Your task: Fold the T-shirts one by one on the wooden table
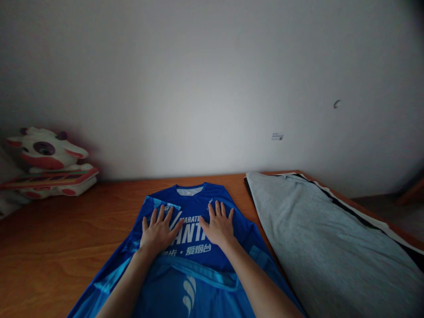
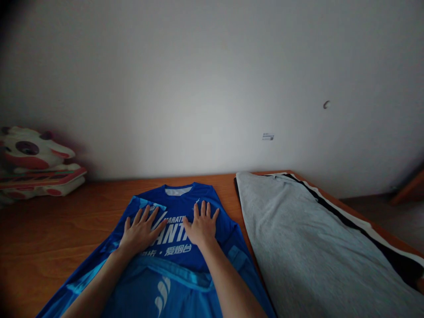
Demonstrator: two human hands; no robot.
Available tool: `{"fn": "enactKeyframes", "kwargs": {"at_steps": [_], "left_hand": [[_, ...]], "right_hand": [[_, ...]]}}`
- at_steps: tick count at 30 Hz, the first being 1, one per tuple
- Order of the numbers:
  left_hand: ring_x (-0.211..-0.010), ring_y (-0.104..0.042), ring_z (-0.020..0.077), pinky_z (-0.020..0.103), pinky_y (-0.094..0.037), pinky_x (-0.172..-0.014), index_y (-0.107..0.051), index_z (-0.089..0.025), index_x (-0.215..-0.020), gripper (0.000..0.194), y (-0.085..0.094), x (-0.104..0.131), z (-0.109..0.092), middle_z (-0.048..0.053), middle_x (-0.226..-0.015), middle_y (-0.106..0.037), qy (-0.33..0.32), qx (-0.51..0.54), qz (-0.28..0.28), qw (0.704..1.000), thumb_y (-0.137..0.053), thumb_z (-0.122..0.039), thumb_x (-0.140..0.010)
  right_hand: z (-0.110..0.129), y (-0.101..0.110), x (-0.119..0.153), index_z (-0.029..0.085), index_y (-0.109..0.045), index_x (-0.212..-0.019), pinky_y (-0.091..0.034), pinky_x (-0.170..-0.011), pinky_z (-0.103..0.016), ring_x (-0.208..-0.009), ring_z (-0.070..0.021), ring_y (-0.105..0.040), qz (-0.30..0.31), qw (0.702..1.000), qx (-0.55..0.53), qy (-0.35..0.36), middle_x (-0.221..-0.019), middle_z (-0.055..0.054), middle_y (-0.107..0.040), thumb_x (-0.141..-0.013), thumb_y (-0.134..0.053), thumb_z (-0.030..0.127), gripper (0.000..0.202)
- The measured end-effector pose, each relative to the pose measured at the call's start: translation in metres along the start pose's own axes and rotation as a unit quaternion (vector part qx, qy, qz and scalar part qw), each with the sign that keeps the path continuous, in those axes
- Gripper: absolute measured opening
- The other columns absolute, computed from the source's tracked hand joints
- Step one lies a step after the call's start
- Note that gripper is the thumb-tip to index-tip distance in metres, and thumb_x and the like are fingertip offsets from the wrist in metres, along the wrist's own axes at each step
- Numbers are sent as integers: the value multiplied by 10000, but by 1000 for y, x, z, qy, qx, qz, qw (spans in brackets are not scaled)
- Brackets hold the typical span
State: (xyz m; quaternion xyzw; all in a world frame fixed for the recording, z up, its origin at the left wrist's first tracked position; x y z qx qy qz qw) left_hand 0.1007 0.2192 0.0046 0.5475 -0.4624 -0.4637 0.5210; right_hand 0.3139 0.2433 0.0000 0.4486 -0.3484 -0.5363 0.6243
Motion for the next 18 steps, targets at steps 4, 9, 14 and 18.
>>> {"fn": "enactKeyframes", "kwargs": {"at_steps": [4,9,14,18], "left_hand": [[-1513,-208,396,690,-178,-1144,-345,-286,-1540,745,0,-10,-4,122,-1639,-300,-26,10,-13,1000,-261,-681,-914],[-1510,-203,407,686,-189,-1138,-330,-253,-1547,770,-5,-25,0,149,-1643,-286,-9,7,-23,1000,-268,-678,-908],[-1507,-207,415,697,-177,-1137,-317,-281,-1551,763,-7,-37,-1,132,-1643,-292,-15,13,-17,1000,-273,-680,-902],[-1515,-195,402,666,-167,-1160,-295,-231,-1560,800,-4,-43,-1,160,-1648,-262,1,14,-14,1000,-276,-687,-903]], "right_hand": [[-2,0,-12,166,-283,-1576,31,-1155,-668,-1530,-367,-92,5,1000,2,-6,-1651,-184,-176,-977,-267,651,771],[-5,-1,-27,183,-301,-1571,34,-1160,-651,-1528,-349,-115,-10,1000,7,-9,-1649,-174,-201,-968,-309,646,760],[-6,-2,-38,172,-317,-1565,31,-1162,-649,-1524,-355,-127,-7,1000,6,-9,-1648,-173,-205,-963,-316,646,766],[-7,-1,-42,172,-322,-1563,30,-1163,-649,-1521,-359,-135,-19,1000,2,-9,-1646,-172,-217,-961,-326,641,763]]}}
Point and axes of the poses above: each hand's wrist, its own x-axis away from the middle knuckle, its own y-axis out of the back of the hand, z = x × y, the point moved 9 cm from there along -x, towards the middle knuckle
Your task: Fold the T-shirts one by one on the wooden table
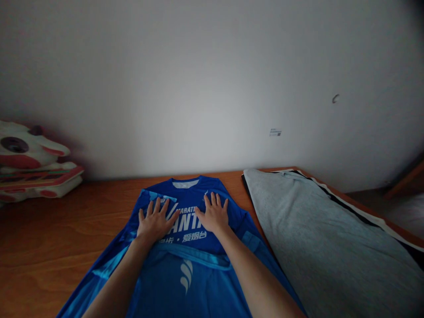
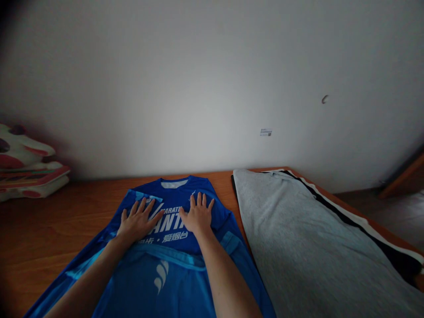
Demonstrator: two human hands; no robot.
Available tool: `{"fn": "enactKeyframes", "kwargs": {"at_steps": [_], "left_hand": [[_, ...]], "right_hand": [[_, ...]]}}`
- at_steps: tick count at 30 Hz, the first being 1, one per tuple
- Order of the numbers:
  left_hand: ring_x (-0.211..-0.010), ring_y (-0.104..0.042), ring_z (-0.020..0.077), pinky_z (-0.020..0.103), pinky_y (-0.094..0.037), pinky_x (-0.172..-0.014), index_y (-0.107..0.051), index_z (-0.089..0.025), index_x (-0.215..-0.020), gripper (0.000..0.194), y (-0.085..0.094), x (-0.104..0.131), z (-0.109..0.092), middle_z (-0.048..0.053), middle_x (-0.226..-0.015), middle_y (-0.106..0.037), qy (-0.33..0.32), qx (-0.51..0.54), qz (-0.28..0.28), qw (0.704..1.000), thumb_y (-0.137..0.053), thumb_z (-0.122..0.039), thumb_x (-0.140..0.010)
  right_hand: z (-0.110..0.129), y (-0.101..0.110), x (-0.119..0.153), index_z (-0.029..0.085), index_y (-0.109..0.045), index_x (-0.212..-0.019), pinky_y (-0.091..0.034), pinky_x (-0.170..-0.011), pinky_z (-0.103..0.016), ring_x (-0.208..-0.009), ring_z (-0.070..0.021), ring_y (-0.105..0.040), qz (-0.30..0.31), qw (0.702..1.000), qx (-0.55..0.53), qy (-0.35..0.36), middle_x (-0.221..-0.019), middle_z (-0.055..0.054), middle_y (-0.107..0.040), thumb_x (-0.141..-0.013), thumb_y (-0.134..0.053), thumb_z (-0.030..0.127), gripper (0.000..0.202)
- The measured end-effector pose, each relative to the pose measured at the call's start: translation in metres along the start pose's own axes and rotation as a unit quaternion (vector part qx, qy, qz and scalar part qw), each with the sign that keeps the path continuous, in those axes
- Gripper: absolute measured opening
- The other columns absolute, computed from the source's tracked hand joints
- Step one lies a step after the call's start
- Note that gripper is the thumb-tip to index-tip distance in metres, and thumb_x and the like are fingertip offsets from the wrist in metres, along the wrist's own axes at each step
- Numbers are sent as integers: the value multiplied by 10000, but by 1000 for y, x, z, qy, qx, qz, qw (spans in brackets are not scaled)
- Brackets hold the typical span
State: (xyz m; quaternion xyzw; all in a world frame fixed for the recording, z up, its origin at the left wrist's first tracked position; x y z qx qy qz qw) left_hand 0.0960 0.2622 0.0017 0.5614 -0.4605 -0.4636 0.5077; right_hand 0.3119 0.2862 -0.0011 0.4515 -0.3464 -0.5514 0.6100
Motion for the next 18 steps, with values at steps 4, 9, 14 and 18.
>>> {"fn": "enactKeyframes", "kwargs": {"at_steps": [4,9,14,18], "left_hand": [[-1523,-168,393,658,-149,-1172,-276,-223,-1564,809,0,-5,-2,160,-1658,-225,3,0,17,1000,-270,-690,-904],[-1522,-159,403,666,-148,-1168,-259,-229,-1568,806,0,-6,-4,158,-1659,-221,1,-5,25,1000,-259,-689,-907],[-1526,-153,395,658,-147,-1173,-243,-224,-1572,811,0,-7,-3,163,-1663,-202,9,-11,27,1000,-239,-693,-910],[-1517,-175,411,671,-166,-1161,-278,-220,-1563,816,-3,-9,0,170,-1655,-233,-2,-9,9,1000,-254,-701,-904]], "right_hand": [[-1,0,-3,176,-317,-1565,28,-1171,-632,-1526,-345,-123,5,1000,-2,-5,-1648,-167,-213,-959,-317,648,768],[0,2,-6,176,-302,-1570,30,-1172,-626,-1528,-342,-114,12,1000,-2,-8,-1654,-162,-196,-959,-311,650,774],[-1,0,-8,175,-292,-1574,37,-1171,-624,-1529,-346,-104,18,1000,1,-9,-1656,-161,-189,-959,-312,651,777],[-1,-1,-8,164,-308,-1567,27,-1166,-634,-1523,-359,-124,5,1000,3,-1,-1649,-179,-201,-962,-317,644,773]]}}
Point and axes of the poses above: each hand's wrist, its own x-axis away from the middle knuckle, its own y-axis out of the back of the hand, z = x × y, the point moved 9 cm from there along -x, towards the middle knuckle
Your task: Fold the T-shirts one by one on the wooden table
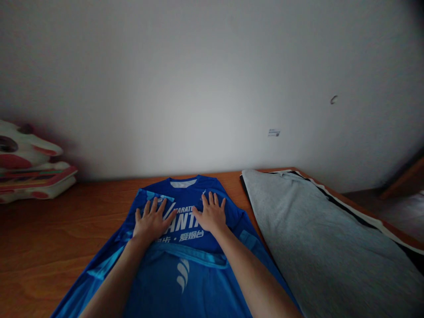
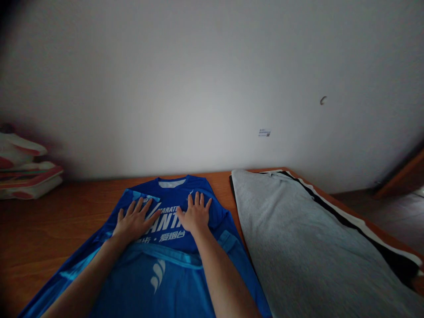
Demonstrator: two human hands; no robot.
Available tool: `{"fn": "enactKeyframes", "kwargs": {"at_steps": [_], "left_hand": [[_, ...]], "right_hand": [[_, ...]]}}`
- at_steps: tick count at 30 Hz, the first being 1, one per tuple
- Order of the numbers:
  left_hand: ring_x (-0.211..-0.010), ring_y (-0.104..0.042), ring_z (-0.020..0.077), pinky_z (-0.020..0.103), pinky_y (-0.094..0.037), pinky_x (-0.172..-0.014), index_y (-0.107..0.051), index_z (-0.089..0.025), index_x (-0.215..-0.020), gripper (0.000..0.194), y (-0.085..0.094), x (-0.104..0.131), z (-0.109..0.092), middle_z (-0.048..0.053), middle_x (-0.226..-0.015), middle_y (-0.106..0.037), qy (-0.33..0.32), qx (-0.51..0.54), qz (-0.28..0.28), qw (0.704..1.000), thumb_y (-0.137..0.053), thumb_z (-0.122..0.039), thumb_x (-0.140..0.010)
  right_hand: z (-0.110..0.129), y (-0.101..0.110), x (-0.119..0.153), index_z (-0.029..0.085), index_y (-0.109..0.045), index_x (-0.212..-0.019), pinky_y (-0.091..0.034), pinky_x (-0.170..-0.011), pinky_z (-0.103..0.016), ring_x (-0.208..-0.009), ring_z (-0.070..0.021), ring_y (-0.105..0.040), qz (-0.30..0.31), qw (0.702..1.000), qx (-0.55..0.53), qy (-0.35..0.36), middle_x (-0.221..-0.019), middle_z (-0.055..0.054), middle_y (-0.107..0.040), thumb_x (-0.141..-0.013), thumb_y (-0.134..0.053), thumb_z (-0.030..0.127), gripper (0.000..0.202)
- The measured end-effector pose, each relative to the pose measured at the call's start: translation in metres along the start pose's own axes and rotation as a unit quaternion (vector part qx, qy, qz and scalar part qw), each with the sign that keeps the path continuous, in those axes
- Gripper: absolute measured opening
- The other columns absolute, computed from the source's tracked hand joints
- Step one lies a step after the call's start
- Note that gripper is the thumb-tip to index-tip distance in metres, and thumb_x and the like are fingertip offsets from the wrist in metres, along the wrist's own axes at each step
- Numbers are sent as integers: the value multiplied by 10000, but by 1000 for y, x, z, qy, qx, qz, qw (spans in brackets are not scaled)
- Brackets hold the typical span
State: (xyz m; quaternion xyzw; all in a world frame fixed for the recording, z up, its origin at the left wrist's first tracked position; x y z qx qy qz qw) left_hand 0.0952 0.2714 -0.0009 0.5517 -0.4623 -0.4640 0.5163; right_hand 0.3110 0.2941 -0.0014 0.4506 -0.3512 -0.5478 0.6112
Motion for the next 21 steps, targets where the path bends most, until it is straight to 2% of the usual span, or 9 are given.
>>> {"fn": "enactKeyframes", "kwargs": {"at_steps": [5,7,11,14,18,21], "left_hand": [[-1494,-251,417,728,-203,-1123,-386,-271,-1522,666,-3,-2,2,155,-1600,-378,-38,29,-62,997,-311,-596,-946],[-1491,-264,413,733,-211,-1124,-421,-248,-1504,613,2,0,2,162,-1582,-407,-44,46,-92,994,-307,-529,-972],[-1486,-310,350,616,-239,-1188,-474,-170,-1462,576,22,14,-6,171,-1578,-411,-92,70,-140,983,-294,-463,-1000],[-1372,-497,316,522,-386,-1143,-600,-190,-1332,510,43,40,-8,149,-1492,-531,-161,87,-148,972,-370,-483,-984],[-1163,-661,281,461,-517,-1024,-674,-243,-1202,453,62,87,21,99,-1288,-690,-183,84,-137,970,-453,-548,-949],[-1102,-696,261,408,-557,-976,-690,-274,-1181,446,65,119,53,68,-1209,-732,-177,87,-136,971,-517,-582,-908]], "right_hand": [[0,1,1,162,-312,-1566,32,-1169,-625,-1525,-353,-114,-2,1000,0,0,-1649,-175,-208,-963,-304,644,771],[0,0,1,162,-310,-1567,34,-1171,-620,-1525,-352,-114,3,1000,-1,1,-1649,-174,-208,-961,-306,648,777],[0,-1,0,161,-309,-1568,37,-1170,-619,-1525,-352,-120,3,1000,0,2,-1649,-173,-208,-964,-308,638,769],[0,-2,0,162,-316,-1565,39,-1167,-626,-1524,-354,-124,1,1000,-3,0,-1647,-174,-212,-961,-325,636,767],[1,6,3,116,-383,-1526,-8,-1175,-620,-1522,-364,-128,-25,999,-22,4,-1637,-204,-228,-943,-377,649,790],[8,24,10,126,-536,-1395,-58,-1195,-579,-1497,-340,-215,-116,991,-46,48,-1587,-201,-351,-945,-455,579,644]]}}
Point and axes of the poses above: each hand's wrist, its own x-axis away from the middle knuckle, its own y-axis out of the back of the hand, z = x × y, the point moved 9 cm from there along -x, towards the middle knuckle
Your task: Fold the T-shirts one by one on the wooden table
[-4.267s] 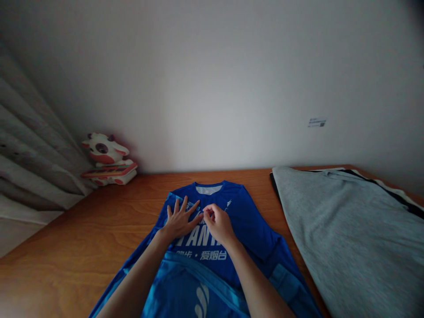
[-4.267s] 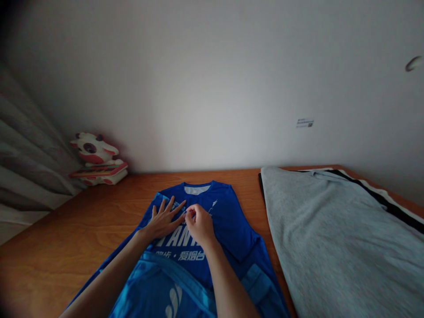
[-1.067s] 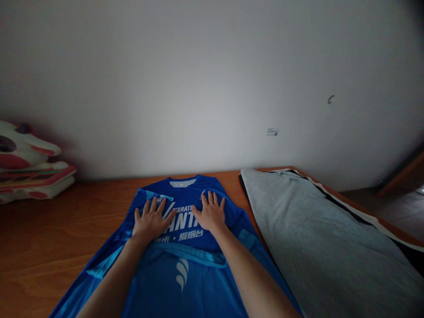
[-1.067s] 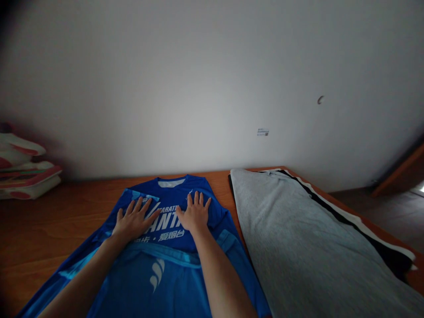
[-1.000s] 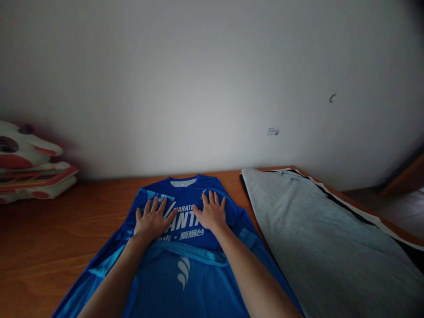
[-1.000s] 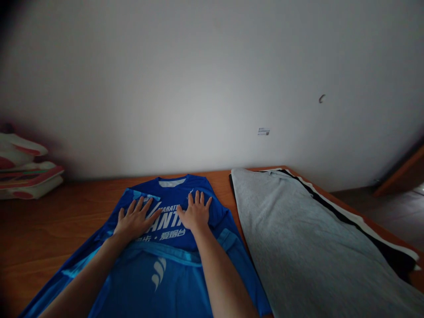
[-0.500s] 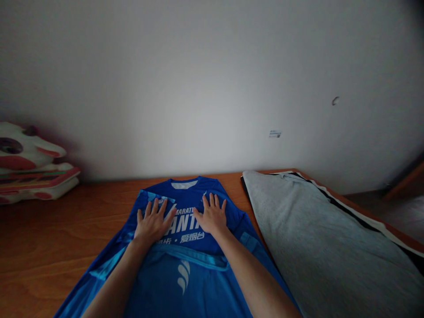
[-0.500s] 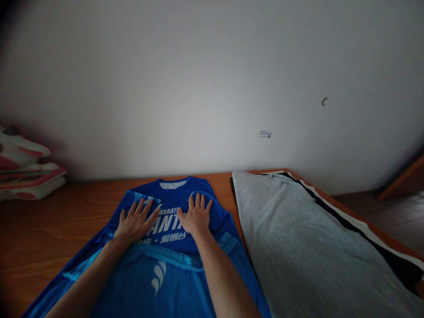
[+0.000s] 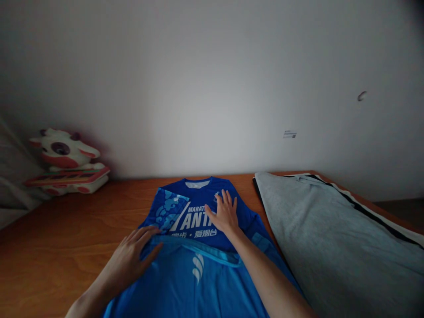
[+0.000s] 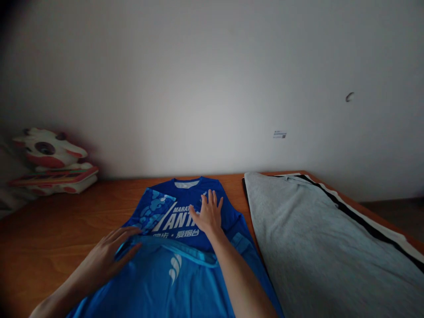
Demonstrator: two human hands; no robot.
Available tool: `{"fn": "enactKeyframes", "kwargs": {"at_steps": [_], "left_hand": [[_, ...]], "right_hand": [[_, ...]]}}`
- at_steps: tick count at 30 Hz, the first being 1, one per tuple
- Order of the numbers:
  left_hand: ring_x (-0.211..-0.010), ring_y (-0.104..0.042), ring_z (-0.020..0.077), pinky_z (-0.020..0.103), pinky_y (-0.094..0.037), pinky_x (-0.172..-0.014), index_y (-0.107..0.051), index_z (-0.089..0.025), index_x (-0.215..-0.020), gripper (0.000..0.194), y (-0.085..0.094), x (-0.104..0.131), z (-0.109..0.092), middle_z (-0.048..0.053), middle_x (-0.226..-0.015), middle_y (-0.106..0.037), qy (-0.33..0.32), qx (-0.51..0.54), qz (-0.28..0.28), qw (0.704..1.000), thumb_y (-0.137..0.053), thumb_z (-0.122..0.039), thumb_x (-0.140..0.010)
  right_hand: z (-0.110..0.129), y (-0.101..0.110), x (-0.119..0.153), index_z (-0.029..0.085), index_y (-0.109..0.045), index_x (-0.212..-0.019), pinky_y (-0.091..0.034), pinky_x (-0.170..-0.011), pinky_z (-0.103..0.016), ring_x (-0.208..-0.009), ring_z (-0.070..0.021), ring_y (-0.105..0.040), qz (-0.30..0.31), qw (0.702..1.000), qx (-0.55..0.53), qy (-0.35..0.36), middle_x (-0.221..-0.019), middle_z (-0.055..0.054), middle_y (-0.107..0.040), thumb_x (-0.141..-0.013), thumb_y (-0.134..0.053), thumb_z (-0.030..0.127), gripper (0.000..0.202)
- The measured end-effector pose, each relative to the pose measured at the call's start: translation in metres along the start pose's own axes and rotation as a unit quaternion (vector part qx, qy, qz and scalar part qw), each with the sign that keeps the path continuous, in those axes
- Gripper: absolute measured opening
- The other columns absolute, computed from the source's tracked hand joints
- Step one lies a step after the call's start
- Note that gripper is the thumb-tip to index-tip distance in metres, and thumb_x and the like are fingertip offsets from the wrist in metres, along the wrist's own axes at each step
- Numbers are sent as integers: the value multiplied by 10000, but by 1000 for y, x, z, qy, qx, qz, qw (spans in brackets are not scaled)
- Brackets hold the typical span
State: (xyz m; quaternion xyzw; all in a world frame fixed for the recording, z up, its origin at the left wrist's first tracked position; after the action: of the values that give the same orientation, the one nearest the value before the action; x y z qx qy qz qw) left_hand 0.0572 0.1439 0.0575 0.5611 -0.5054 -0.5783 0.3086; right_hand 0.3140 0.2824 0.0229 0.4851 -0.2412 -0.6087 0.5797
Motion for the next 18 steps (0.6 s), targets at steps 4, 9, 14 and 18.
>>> {"fn": "enactKeyframes", "kwargs": {"at_steps": [4,9,14,18], "left_hand": [[-1138,-685,252,375,-554,-995,-671,-327,-1230,466,0,31,24,32,-1261,-715,3,-6,3,1000,-601,-587,-849],[-1166,-667,275,414,-531,-1024,-641,-287,-1285,568,-8,33,43,62,-1267,-710,54,-17,11,998,-580,-615,-825],[-1039,-712,282,394,-555,-961,-707,-209,-1150,599,-2,27,48,101,-1126,-748,134,6,8,991,-504,-669,-824],[-998,-724,284,383,-558,-918,-739,-208,-1062,511,3,31,53,112,-1088,-757,159,6,35,987,-493,-589,-827]], "right_hand": [[19,18,11,204,-659,-1109,-170,-1191,-524,-1318,-272,-485,-59,990,-48,120,-1333,-128,-608,-963,-515,387,275],[16,47,32,222,-663,-948,-409,-1024,-411,-1066,-223,-631,0,976,-87,197,-1048,-55,-698,-936,-571,274,107],[-31,94,69,227,-669,-970,-467,-902,-358,-991,-219,-646,42,980,-69,183,-997,-40,-700,-925,-601,314,118],[-79,104,97,202,-657,-1087,-482,-920,-383,-1029,-249,-642,57,988,-55,131,-1055,-83,-690,-899,-623,374,256]]}}
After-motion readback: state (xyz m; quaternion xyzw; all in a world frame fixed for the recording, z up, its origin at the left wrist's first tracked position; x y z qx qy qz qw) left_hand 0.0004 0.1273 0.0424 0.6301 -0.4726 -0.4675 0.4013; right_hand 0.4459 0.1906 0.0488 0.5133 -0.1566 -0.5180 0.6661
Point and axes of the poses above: each hand's wrist, its own x-axis away from the middle knuckle, its own y-axis out of the back of the hand, z = x × y, the point moved 9 cm from there along -x, towards the middle knuckle
